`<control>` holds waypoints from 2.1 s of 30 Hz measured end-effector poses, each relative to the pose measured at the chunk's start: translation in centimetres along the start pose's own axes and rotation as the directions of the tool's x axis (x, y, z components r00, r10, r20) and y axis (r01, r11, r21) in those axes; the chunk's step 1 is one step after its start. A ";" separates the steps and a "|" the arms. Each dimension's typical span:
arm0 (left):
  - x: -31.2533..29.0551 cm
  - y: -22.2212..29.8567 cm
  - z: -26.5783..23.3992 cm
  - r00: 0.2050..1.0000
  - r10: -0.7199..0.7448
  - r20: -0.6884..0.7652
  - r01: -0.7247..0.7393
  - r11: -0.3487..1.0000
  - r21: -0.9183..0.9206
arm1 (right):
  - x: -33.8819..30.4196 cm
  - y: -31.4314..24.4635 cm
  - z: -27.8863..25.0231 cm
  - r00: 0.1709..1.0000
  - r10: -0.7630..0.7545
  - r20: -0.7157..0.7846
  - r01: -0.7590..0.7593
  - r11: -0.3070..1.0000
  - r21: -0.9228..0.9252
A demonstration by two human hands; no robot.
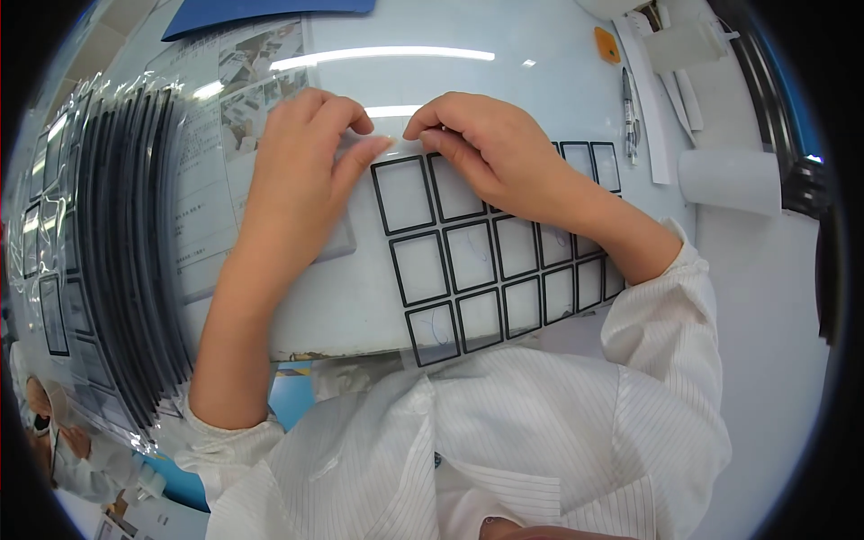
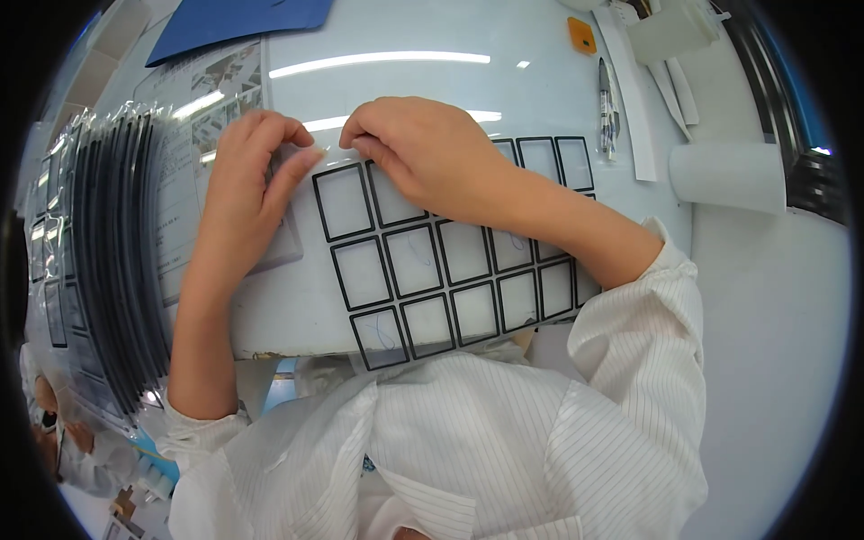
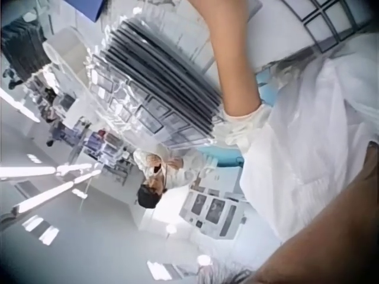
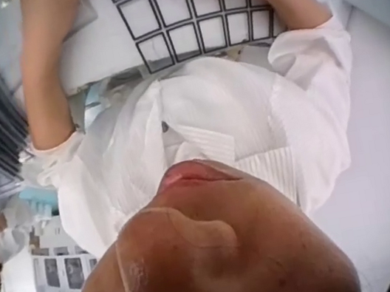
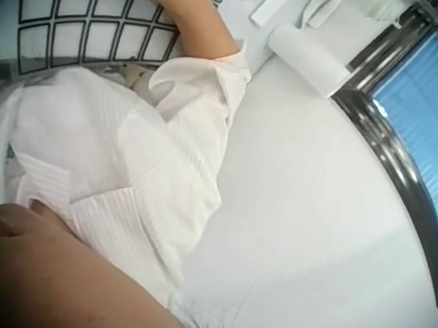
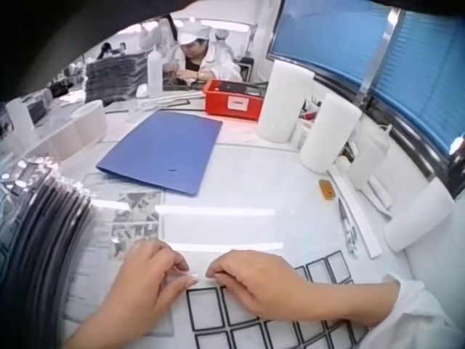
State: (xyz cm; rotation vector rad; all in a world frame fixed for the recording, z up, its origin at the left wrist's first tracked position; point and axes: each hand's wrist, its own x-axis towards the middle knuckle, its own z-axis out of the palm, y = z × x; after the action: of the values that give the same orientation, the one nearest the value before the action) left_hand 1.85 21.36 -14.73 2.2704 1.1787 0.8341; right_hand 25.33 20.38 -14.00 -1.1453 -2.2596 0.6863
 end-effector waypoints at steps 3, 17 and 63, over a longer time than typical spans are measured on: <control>-0.2 -0.3 0.2 0.999 0.036 -0.004 -0.036 0.999 0.031 | 0.1 -0.3 0.2 1.000 -0.023 0.004 0.023 0.996 -0.082; -1.0 0.4 -0.8 0.997 -0.003 0.073 0.009 0.997 -0.080 | -0.4 -0.9 -0.9 0.994 -0.025 0.108 0.021 0.999 0.033; -1.0 0.5 -0.8 0.987 -0.158 0.034 0.156 0.986 0.060 | -0.1 -2.0 1.4 0.998 0.034 0.058 -0.036 0.998 0.044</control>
State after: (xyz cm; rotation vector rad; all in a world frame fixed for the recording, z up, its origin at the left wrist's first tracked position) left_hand 1.15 20.34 -14.10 2.1939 1.3595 0.7016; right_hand 23.37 18.96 -13.83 -1.1602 -2.2644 0.7886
